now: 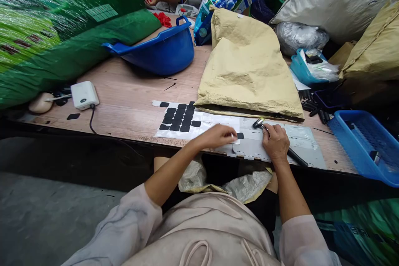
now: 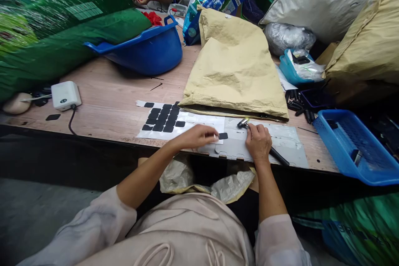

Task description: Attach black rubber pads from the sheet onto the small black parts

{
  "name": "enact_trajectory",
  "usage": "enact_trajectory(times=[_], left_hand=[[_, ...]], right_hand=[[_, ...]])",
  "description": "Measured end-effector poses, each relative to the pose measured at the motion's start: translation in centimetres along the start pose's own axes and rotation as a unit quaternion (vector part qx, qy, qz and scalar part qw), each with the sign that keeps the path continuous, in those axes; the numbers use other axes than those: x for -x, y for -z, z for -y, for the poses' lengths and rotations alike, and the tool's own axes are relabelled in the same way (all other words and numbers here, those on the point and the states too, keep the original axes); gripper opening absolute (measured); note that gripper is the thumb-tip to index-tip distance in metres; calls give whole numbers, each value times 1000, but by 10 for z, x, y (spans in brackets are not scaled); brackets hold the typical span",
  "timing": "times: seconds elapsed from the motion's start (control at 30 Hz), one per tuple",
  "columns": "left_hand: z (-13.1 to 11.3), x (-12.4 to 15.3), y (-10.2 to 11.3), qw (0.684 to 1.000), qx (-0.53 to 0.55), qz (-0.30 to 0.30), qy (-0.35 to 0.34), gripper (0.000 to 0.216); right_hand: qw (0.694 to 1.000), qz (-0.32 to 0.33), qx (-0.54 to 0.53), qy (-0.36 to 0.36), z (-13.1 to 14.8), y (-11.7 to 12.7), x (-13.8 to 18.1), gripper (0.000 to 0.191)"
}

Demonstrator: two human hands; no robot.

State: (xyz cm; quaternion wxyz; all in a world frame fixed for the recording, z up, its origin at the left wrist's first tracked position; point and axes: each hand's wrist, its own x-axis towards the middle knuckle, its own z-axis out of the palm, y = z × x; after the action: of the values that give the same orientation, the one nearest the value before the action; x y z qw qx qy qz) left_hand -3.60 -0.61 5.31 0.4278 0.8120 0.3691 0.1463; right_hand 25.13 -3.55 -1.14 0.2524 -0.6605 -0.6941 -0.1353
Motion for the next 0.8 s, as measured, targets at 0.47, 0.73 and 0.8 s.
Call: enact_trajectory(times=[0.47, 0.73, 0.8], left_hand=[[48, -99, 33, 923, -248, -266, 125, 12], [25, -55, 13, 967, -182, -177, -25, 13], [25, -46, 1, 975, -163, -143, -51, 14]], right_hand=[[1000, 6, 12, 5, 1, 2, -1, 27], [1000, 11, 2, 1, 2, 4, -1, 27], [1000, 11, 2, 0, 2, 4, -1, 26]])
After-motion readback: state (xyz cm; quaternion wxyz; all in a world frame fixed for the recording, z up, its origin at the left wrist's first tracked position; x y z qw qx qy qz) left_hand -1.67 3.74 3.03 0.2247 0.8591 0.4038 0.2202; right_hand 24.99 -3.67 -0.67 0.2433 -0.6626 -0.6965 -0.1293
